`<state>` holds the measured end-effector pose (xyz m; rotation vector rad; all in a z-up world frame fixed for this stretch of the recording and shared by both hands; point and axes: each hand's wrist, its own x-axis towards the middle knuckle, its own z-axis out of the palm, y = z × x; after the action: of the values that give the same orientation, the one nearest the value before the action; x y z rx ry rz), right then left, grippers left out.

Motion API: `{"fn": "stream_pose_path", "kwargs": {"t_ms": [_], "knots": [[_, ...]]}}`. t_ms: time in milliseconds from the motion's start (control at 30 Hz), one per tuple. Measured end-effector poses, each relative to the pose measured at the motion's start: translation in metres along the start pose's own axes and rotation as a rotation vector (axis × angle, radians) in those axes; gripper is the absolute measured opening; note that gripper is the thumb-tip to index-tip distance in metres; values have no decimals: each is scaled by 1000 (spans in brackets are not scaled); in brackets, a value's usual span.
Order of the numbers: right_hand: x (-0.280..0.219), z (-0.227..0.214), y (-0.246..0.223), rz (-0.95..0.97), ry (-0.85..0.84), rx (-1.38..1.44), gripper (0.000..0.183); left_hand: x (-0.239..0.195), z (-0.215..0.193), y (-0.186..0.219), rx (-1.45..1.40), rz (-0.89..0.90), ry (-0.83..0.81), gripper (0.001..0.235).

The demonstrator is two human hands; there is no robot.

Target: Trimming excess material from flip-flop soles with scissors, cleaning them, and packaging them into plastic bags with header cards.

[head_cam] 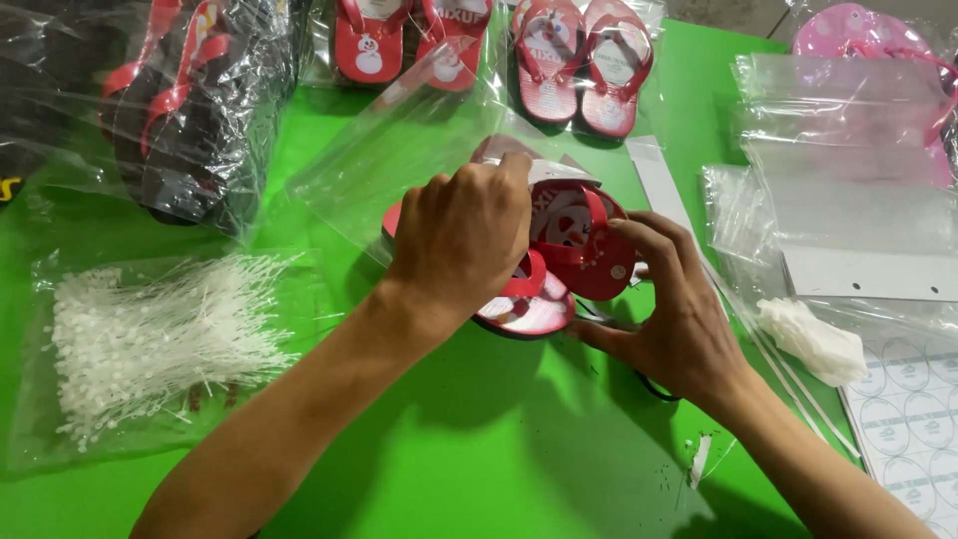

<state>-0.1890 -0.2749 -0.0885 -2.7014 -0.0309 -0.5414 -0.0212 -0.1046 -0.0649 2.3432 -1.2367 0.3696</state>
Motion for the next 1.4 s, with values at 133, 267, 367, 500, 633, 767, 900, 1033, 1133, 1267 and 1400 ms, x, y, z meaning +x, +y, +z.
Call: {"fn": "stream_pose_path", "kwargs": {"t_ms": [133, 267, 367, 500, 633, 767, 900, 1033, 1133, 1267, 1400], "knots": [[-4, 11, -11, 43, 60, 3, 86, -1, -8, 4, -81, -22, -11, 7], [1, 21, -18, -101, 126, 12, 69, -2, -8, 11, -108, -40, -25, 9], [4, 32, -21, -132, 150, -72, 62, -6, -7, 20, -27, -16, 6, 8], [18, 38, -23, -198, 138, -74, 36, -9, -9, 25, 28, 40, 49, 8], [33, 42, -20, -201, 120, -12, 8, -10, -12, 28, 10, 78, 43, 9], [24, 68, 16, -138, 132, -85, 11, -15, 1, 37, 62, 70, 31, 11], [22, 72, 14, -83, 147, 131, 13, -17, 8, 46, 86, 57, 84, 8], [23, 73, 16, -47, 139, 346, 16, -21, 14, 53, 93, 57, 93, 12], [26, 75, 16, -26, 129, 511, 20, -22, 13, 56, -26, 75, 56, 20], [26, 78, 25, 17, 115, 724, 25, -20, 12, 54, -72, 84, 52, 18], [33, 85, 30, 57, 95, 940, 31, -17, 7, 53, -164, 37, -64, 16]]}}
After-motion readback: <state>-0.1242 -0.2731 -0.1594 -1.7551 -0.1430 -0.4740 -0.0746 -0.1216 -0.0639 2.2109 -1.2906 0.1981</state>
